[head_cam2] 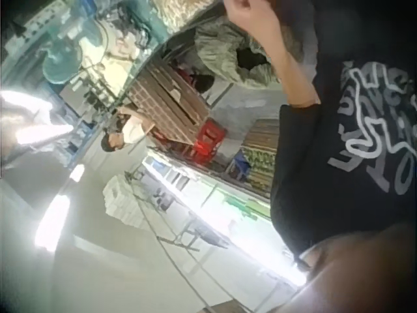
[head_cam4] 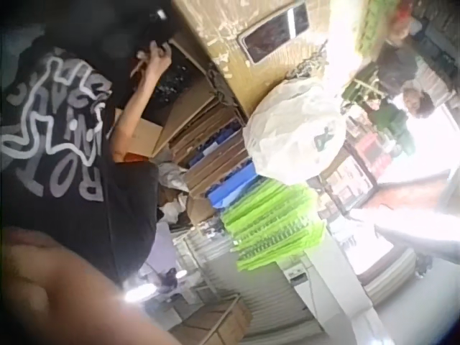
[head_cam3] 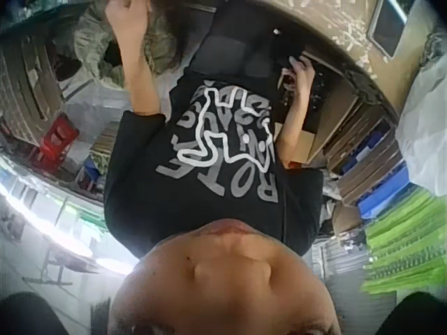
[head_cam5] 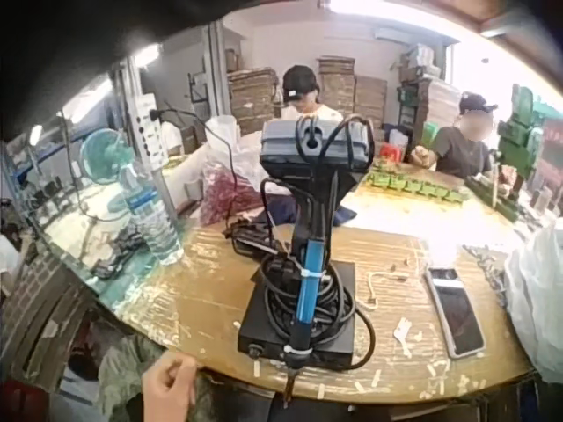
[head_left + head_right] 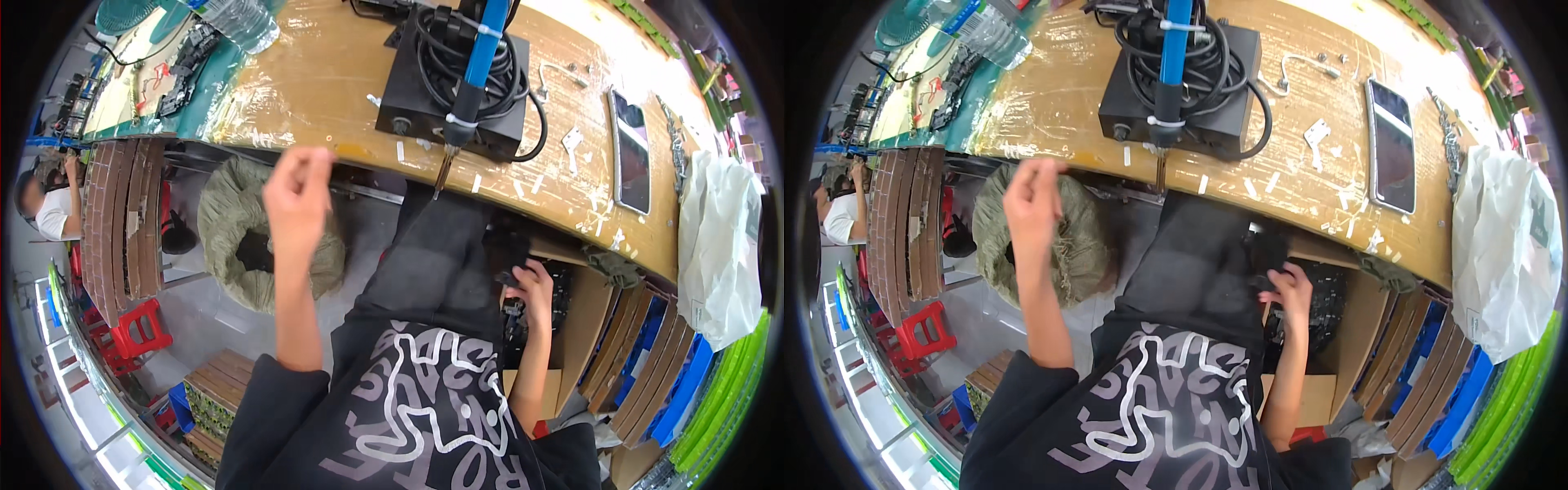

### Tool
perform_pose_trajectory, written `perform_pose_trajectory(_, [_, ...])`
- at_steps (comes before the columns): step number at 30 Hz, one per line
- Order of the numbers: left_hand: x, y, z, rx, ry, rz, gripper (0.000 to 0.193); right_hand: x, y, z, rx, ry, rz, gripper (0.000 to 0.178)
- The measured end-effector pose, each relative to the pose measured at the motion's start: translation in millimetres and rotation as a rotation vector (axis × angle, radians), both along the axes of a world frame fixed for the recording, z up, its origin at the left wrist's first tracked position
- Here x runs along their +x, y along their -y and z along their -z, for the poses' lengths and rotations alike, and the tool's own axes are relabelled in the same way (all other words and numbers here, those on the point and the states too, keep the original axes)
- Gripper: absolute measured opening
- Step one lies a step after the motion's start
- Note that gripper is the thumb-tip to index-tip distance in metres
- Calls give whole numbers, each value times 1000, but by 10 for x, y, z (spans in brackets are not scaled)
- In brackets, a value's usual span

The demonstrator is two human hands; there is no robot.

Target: The person assembles small black plastic components using a soldering iron to heat and secure parts. They repeatedly pick up components from a box, apply heat with the iron, and place the finished units into a green sack on the floor.

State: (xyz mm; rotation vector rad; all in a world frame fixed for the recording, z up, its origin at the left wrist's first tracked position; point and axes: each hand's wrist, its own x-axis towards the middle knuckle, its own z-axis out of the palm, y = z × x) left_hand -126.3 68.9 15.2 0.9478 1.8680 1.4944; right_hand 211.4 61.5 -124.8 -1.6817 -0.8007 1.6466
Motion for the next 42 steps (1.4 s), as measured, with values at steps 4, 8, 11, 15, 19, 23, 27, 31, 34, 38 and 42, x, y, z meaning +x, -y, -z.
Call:
perform_pose_trajectory(4, [-374, -572, -38, 174, -291, 21, 15, 1158, 272, 1446, -12, 303, 381, 31])
perform_pose_trajectory(8, [-424, -1352, -37, 244, -687, 175, 20, 1697, 536, 1900, -197, 401, 487, 41])
perform_pose_trajectory(11, [-592, -1805, -51, 400, -1131, 289, 30, 1527, 333, 1328, -29, 330, 564, 34])
perform_pose_trajectory(15, [-715, -2042, -46, 479, -1464, 444, 39, 1000, -141, -123, 480, 285, 446, 20])
perform_pose_trajectory(19, [-745, -2150, -105, 375, -1485, 523, 29, 443, -377, -1583, 771, 312, 297, 16])
perform_pose_trajectory(23, [-792, -2081, -277, 467, -1479, 439, 21, 605, -1304, -1829, 1062, 689, 140, 20])
perform_pose_trajectory(27, [-813, -1848, -453, 468, -1294, 230, 18, 1135, -2737, -1534, 1134, 1325, -48, 27])
perform_pose_trajectory(31, [-790, -1164, -565, 473, -1056, -5, 21, 1390, -3505, -1341, 783, 1701, -220, 23])
perform_pose_trajectory(34, [-693, -567, -472, 489, -597, -97, 24, 935, -3041, -1483, 785, 1845, -264, 15])
perform_pose_trajectory(38, [-506, 104, -361, 383, -57, 2, 25, 1029, -3024, -1443, 896, 1914, -305, 13])
perform_pose_trajectory(42, [57, 451, -249, 258, 144, 225, 31, 968, -3006, -1499, 807, 1880, -416, 11])
